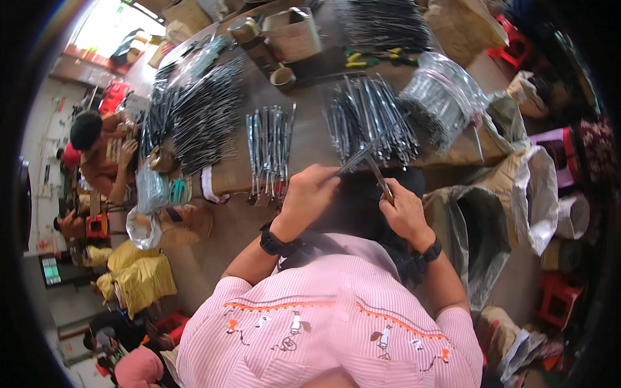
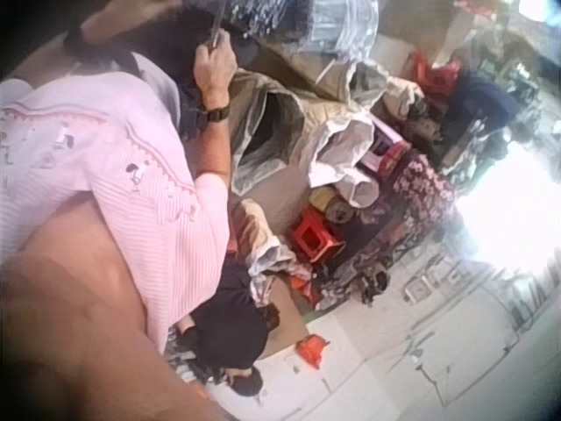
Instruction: The person repeatedly picks up long metal rods from a pile on the table, trims one end with pliers, and places the trimmed rods into a separate pile. The process is continuous and repetitive throughout the clip.
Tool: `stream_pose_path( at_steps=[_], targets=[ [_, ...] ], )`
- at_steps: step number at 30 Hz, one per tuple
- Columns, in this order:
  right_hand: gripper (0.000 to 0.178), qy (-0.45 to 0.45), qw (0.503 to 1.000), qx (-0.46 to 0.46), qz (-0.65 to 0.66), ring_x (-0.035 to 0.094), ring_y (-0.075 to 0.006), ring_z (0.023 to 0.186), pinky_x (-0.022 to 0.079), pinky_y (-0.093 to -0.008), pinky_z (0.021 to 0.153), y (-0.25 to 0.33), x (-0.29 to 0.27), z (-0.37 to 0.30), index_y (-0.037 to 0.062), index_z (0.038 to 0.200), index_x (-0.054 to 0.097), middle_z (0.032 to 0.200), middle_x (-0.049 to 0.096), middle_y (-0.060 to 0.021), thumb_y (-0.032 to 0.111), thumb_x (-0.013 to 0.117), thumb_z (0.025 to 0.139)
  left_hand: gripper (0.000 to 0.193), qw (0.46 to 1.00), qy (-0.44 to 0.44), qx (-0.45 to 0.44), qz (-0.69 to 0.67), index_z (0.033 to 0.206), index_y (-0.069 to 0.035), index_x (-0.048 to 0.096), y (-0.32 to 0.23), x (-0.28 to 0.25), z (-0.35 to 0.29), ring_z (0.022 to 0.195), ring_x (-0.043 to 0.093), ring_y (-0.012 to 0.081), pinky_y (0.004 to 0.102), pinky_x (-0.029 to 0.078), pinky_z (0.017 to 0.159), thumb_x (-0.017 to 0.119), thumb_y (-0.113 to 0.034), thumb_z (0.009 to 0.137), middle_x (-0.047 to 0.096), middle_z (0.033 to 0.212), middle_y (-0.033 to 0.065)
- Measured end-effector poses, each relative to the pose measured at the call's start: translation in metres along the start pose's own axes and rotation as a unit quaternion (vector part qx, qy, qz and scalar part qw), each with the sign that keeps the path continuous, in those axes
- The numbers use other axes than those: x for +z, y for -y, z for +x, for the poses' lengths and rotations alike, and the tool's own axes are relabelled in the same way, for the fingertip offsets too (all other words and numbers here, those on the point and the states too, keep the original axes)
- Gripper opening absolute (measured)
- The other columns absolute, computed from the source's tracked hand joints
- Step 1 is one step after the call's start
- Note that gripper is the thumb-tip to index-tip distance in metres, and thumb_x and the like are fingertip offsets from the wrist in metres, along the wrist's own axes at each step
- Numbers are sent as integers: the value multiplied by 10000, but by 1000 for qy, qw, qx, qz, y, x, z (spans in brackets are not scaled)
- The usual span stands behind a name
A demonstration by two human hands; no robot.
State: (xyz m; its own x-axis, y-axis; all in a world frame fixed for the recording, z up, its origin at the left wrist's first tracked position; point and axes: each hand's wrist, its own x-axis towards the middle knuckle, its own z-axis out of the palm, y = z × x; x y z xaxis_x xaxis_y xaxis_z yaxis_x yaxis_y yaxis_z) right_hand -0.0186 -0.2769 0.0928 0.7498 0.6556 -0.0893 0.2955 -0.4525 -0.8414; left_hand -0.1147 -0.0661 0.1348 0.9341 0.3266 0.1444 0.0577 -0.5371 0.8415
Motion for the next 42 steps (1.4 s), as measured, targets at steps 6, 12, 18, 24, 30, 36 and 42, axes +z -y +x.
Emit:
stream_pose_path(
  at_steps=[6,12,18,24,30,36,42],
  targets=[
    [322,18,997,18,74,626,-303,721,479,-377,696,-5,15,7,44,1106,562,772,636,-111,142,527,802,235,968,-203,-116,90,980,12,686,86,-48,0,886,627,380,417,493,782,623,-183,864,656,946,218],
    [325,24,982,30,186,568,-109,664,456,-248,605,-9,14,4,0,1120,556,782,600,-54,47,474,809,266,928,-163,-227,247,903,27,669,150,-77,-2,859,587,432,490,471,770,594,-217,829,623,912,264],
    [322,39,961,63,265,562,-100,638,432,-232,562,-2,11,-2,8,1120,549,782,598,-56,46,465,811,456,927,-163,-176,287,1153,0,617,118,-38,12,1008,516,413,499,433,874,671,-289,804,552,1037,260],
    [325,61,941,67,325,562,-109,636,435,-236,561,5,15,-3,9,1129,542,795,600,-58,36,471,813,461,978,-109,-136,116,1137,-4,544,96,37,66,1005,574,424,472,468,846,693,-282,801,607,1030,246],
    [301,27,930,74,360,560,-108,588,432,-234,510,3,13,-10,8,1106,550,757,605,-66,34,471,817,398,983,-88,-163,-23,1010,45,548,120,54,94,903,636,390,432,497,791,695,-191,725,650,912,250],
    [296,-4,906,122,406,586,-143,584,457,-246,526,-12,2,-13,-5,1071,554,757,616,-89,36,463,793,270,961,-22,-214,-175,858,34,582,118,28,77,624,609,207,314,477,548,741,-133,719,619,716,126],
    [232,-50,901,135,408,603,-168,637,490,-272,602,-23,-12,-11,2,971,567,782,618,-96,16,477,758,235,860,84,-339,-372,1009,-4,596,97,-2,61,761,583,138,266,483,676,638,-204,891,611,870,69]
  ],
)
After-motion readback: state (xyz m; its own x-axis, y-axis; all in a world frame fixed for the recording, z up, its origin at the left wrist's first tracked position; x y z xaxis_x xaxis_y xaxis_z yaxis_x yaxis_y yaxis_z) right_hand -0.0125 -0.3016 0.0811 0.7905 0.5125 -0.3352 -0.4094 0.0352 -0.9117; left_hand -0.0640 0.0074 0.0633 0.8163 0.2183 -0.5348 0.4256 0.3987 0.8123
